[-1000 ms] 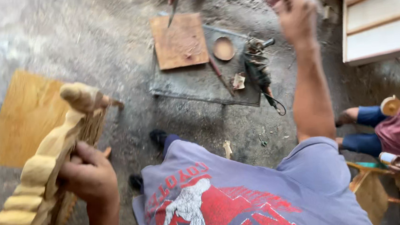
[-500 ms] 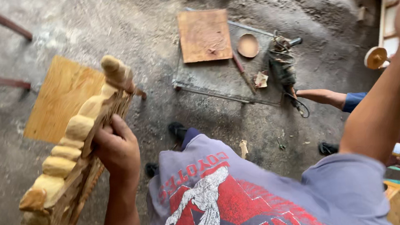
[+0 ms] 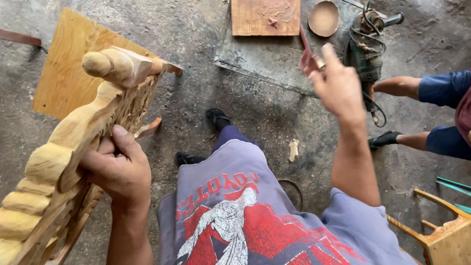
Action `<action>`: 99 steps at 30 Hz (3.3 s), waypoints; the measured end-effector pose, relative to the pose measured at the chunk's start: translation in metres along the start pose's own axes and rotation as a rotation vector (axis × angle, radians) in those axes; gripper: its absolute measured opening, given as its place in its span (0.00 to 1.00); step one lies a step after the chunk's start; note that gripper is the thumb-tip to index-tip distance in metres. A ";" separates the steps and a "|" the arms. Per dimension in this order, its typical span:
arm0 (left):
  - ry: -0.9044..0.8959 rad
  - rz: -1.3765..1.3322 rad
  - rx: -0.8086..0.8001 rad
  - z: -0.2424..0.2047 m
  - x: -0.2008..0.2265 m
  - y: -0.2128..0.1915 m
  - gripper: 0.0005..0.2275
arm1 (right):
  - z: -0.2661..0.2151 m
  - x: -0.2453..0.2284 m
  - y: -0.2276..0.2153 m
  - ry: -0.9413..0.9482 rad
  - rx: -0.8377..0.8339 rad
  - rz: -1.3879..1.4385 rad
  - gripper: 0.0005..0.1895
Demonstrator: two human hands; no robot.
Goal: The person sands the intricate carvings and flat surfaces of a wooden chair backrest using a piece of sandpaper.
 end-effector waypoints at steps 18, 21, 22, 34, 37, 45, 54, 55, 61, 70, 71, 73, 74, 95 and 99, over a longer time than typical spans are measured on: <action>-0.440 -0.176 0.023 -0.012 0.020 -0.014 0.28 | 0.235 0.171 0.284 0.317 -0.417 -0.220 0.41; -0.422 0.202 -0.169 0.013 0.044 -0.027 0.17 | 0.255 0.179 0.303 0.352 -0.438 -0.212 0.46; -0.459 0.256 -0.214 0.020 0.050 -0.028 0.13 | 0.260 0.181 0.307 0.350 -0.427 -0.202 0.48; -0.528 0.305 0.007 0.011 0.041 -0.021 0.09 | 0.275 0.196 0.321 0.316 -0.470 -0.175 0.42; -0.448 0.278 0.077 0.018 0.044 -0.009 0.05 | 0.242 0.178 0.316 0.210 -0.394 -0.148 0.34; -0.379 0.153 0.108 0.021 0.058 0.007 0.12 | 0.088 -0.013 0.204 -0.311 -0.221 0.486 0.10; -0.240 0.003 0.259 0.010 0.045 0.025 0.23 | 0.055 -0.129 0.081 -1.163 0.034 0.821 0.13; -0.244 -0.002 0.264 0.010 0.044 0.023 0.23 | 0.052 -0.141 0.073 -1.168 0.031 0.813 0.13; -0.274 -0.076 0.135 0.011 0.039 0.015 0.21 | 0.032 -0.219 0.057 -1.446 0.238 0.621 0.15; -0.210 0.048 0.101 0.014 0.025 0.020 0.10 | 0.027 -0.257 0.068 -1.305 0.252 0.276 0.11; -0.238 0.037 0.070 0.012 0.024 0.021 0.11 | 0.031 -0.263 0.072 -1.312 0.237 0.268 0.10; -0.263 0.011 0.032 0.006 0.021 0.021 0.12 | 0.027 -0.262 0.072 -1.309 0.217 0.251 0.09; -0.195 0.025 0.054 0.004 0.021 0.019 0.14 | 0.025 -0.259 0.070 -1.273 0.228 0.298 0.07; -0.083 -0.089 0.008 0.005 0.009 0.027 0.15 | 0.013 -0.264 0.083 -1.068 0.294 0.262 0.05; -0.079 -0.053 0.031 0.005 0.008 0.018 0.13 | -0.002 -0.264 0.074 -1.062 0.258 0.284 0.04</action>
Point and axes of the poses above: each hand's wrist, its own z-axis towards the middle knuckle, its own y-axis out of the palm, x = y × z, the point moved 3 cm from there along z, towards the middle knuckle, and after that the axes turned 5 degrees about -y, right-handed, at the moved point
